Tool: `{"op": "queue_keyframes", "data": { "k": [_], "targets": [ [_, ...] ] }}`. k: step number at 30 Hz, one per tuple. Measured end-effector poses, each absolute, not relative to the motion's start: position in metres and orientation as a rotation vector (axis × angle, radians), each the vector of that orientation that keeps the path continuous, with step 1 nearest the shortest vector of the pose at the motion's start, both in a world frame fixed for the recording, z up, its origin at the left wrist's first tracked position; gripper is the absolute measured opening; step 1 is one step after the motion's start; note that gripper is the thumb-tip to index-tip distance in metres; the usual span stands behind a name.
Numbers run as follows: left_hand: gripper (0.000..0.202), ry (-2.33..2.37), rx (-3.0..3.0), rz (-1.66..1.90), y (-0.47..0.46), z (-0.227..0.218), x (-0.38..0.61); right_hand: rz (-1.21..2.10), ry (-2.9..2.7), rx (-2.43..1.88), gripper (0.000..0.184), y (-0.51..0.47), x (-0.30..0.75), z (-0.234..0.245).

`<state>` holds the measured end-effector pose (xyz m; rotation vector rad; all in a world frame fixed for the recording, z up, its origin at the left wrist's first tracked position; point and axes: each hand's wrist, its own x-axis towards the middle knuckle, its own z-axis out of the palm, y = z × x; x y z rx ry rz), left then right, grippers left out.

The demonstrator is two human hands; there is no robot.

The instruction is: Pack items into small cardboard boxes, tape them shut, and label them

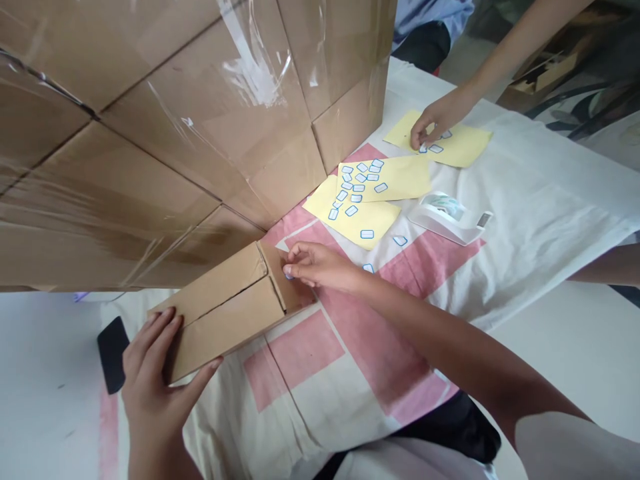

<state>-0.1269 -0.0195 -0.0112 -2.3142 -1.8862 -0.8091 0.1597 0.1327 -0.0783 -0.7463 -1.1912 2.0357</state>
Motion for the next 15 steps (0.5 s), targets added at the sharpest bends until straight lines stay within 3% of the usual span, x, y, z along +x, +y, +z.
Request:
{"op": "queue_keyframes", "data": {
  "k": [4, 10, 15],
  "targets": [
    [0.080, -1.869, -2.324, -0.799, -0.018, -0.010, -0.126, 2.032, -1.256, -0.953, 0.041, 0.133, 0.168, -0.073],
    [0.080, -1.892, -2.335, -0.764, -0.019, -0.006, -0.123, 1.773, -1.354, -0.917, 0.007, 0.123, 0.177, -0.066],
    [0.079, -1.877, -2.333, -0.766, -0.018, -0.006, -0.124, 1.653, -1.263, -0.902, 0.022, 0.111, 0.167, -0.069]
  ]
}}
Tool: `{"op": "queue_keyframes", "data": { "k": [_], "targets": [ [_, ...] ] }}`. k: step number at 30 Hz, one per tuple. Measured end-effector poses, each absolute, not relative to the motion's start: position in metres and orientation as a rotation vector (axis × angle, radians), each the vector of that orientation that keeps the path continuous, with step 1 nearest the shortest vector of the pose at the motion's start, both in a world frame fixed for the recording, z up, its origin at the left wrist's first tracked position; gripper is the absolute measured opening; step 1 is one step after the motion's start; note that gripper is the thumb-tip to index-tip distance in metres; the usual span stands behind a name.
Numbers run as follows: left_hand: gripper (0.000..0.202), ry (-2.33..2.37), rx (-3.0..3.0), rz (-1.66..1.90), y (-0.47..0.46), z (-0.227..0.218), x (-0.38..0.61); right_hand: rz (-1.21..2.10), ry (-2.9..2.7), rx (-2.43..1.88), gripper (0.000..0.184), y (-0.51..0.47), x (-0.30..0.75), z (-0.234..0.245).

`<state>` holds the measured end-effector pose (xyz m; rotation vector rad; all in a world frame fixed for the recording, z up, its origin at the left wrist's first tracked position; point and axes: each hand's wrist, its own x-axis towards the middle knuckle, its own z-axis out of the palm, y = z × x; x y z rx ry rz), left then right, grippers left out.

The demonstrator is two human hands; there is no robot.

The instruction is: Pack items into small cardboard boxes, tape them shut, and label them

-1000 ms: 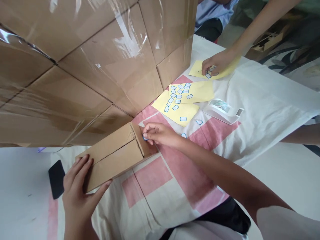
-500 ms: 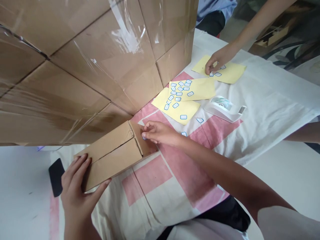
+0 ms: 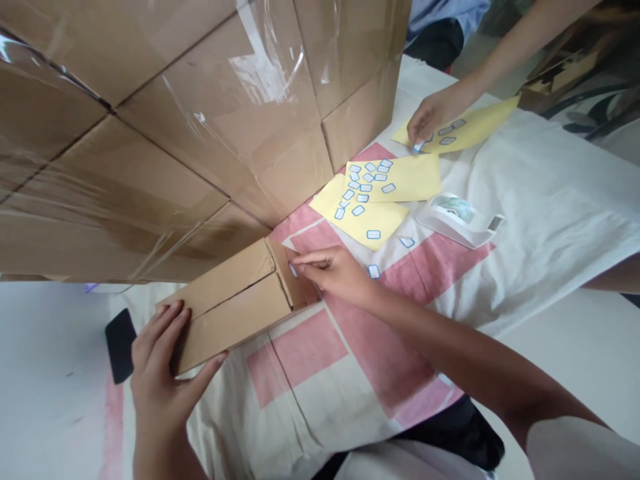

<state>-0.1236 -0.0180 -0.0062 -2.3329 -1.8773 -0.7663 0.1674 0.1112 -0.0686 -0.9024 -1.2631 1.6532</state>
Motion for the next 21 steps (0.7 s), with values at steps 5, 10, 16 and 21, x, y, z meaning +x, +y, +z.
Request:
{"op": "queue_keyframes", "data": {
  "k": [5, 10, 16, 21],
  "targets": [
    [0.079, -1.872, -2.306, -0.836, -0.015, -0.010, -0.125, 1.554, -1.251, -0.942, 0.024, 0.101, 0.164, -0.066],
    [0.080, -1.883, -2.285, -0.904, -0.015, -0.014, -0.126, 1.539, -1.288, -1.037, 0.021, 0.093, 0.166, -0.058],
    [0.079, -1.865, -2.298, -0.899, -0.013, -0.013, -0.124, 1.488, -1.294, -1.088, 0.021, 0.089, 0.168, -0.052],
    [0.079, -1.822, -2.338, -0.833, -0.013, -0.014, -0.127, 1.559, -1.214, -1.037, 0.032, 0.089, 0.163, -0.056]
  ]
}}
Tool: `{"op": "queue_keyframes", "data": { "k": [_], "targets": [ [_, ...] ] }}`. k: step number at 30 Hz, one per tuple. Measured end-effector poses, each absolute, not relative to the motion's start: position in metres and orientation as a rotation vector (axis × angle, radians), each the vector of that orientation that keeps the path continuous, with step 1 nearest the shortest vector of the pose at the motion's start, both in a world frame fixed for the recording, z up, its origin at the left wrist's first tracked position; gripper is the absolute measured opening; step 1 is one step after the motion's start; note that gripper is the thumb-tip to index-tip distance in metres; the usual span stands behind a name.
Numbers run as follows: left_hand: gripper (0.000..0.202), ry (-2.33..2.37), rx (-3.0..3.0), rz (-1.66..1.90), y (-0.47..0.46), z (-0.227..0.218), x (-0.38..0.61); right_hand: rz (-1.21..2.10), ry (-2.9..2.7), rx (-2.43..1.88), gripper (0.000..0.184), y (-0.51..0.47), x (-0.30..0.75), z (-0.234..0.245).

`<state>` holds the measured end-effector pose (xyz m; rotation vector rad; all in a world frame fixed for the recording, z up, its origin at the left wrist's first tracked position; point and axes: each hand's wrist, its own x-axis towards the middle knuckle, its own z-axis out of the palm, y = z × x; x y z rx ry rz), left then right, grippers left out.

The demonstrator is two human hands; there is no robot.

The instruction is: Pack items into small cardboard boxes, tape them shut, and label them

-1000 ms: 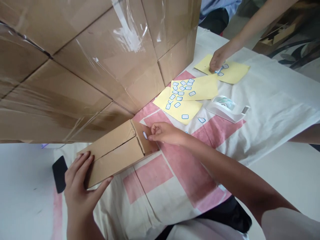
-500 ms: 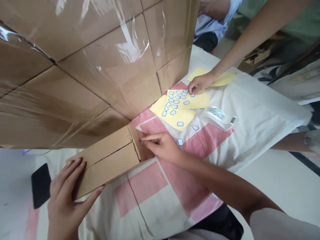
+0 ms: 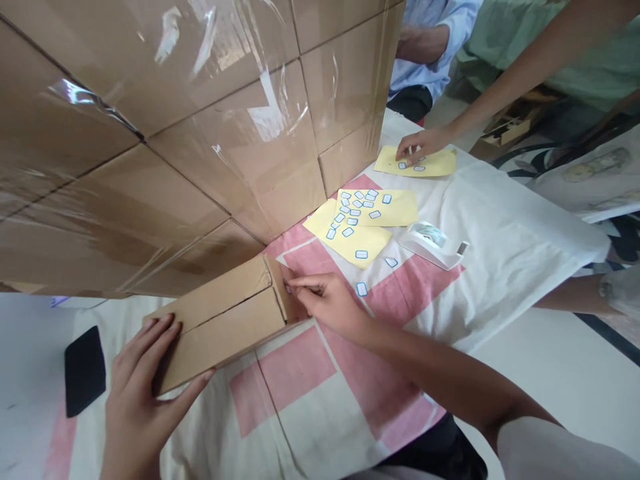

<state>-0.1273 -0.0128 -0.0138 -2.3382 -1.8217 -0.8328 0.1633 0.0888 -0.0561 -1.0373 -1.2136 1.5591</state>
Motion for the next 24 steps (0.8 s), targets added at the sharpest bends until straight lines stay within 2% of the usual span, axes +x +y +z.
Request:
{"op": "queue_keyframes", "data": {
  "k": [7, 24],
  "targets": [
    [0.079, -1.832, -2.334, -0.822, -0.014, -0.015, -0.131, 1.613, -1.206, -1.011, 0.037, 0.089, 0.161, -0.062],
    [0.080, -1.796, -2.346, -0.820, -0.014, -0.014, -0.130, 1.424, -1.238, -1.088, 0.022, 0.077, 0.162, -0.056]
  ]
}}
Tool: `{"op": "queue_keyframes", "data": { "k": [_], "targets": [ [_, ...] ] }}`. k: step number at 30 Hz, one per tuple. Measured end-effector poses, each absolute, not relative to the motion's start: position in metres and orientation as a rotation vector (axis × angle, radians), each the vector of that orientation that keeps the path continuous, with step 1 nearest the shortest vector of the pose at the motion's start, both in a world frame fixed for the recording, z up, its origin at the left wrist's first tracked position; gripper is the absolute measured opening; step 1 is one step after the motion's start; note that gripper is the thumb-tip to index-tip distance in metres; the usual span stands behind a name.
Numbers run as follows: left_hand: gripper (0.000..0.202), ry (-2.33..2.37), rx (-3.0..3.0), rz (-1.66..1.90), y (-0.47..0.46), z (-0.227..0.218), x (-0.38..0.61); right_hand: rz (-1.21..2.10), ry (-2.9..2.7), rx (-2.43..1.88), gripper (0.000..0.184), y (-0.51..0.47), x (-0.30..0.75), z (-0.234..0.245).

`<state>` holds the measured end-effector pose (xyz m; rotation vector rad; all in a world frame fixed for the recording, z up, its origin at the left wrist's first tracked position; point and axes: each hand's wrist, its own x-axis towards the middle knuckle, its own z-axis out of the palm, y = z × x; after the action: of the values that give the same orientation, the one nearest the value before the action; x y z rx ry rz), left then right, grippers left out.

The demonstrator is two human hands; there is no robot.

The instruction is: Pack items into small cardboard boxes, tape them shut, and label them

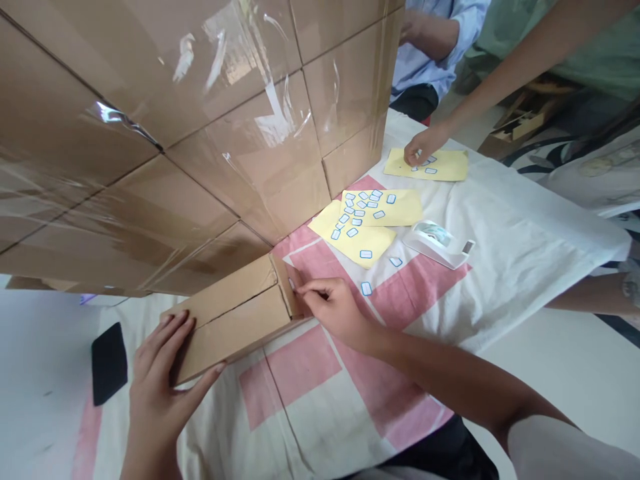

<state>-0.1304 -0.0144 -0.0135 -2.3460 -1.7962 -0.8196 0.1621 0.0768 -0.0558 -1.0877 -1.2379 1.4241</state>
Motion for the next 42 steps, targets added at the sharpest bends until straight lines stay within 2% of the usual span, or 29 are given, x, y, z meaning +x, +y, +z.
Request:
{"op": "queue_keyframes", "data": {
  "k": [14, 16, 20, 21, 23, 26, 32, 37, 42],
  "targets": [
    [0.078, -1.770, -2.425, -0.835, -0.011, -0.013, -0.135, 1.477, -1.164, -0.967, 0.026, 0.085, 0.161, -0.071],
    [0.076, -1.768, -2.425, -0.844, -0.011, -0.015, -0.137, 1.391, -1.357, -0.828, 0.046, 0.087, 0.164, -0.071],
    [0.073, -1.767, -2.419, -0.877, -0.011, -0.020, -0.140, 1.308, -2.001, -0.595, 0.117, 0.091, 0.173, -0.069],
    [0.073, -1.761, -2.422, -0.885, -0.011, -0.021, -0.140, 1.295, -2.095, -0.609, 0.126, 0.092, 0.175, -0.069],
    [0.072, -1.731, -2.435, -0.901, -0.009, -0.024, -0.142, 1.235, -2.156, -0.628, 0.133, 0.096, 0.177, -0.070],
    [0.072, -1.680, -2.459, -0.934, -0.009, -0.027, -0.145, 1.151, -2.130, -0.544, 0.131, 0.101, 0.179, -0.072],
    [0.073, -1.648, -2.481, -0.969, -0.019, -0.034, -0.150, 0.999, -2.143, -0.534, 0.111, 0.090, 0.185, -0.063],
    [0.073, -1.615, -2.465, -1.004, -0.035, -0.038, -0.144, 0.788, -2.171, -0.522, 0.105, 0.074, 0.191, -0.061],
    [0.088, -1.732, -2.290, -1.321, -0.057, -0.055, -0.136, 0.687, -2.185, -0.574, 0.107, 0.058, 0.203, -0.063]
  ]
}}
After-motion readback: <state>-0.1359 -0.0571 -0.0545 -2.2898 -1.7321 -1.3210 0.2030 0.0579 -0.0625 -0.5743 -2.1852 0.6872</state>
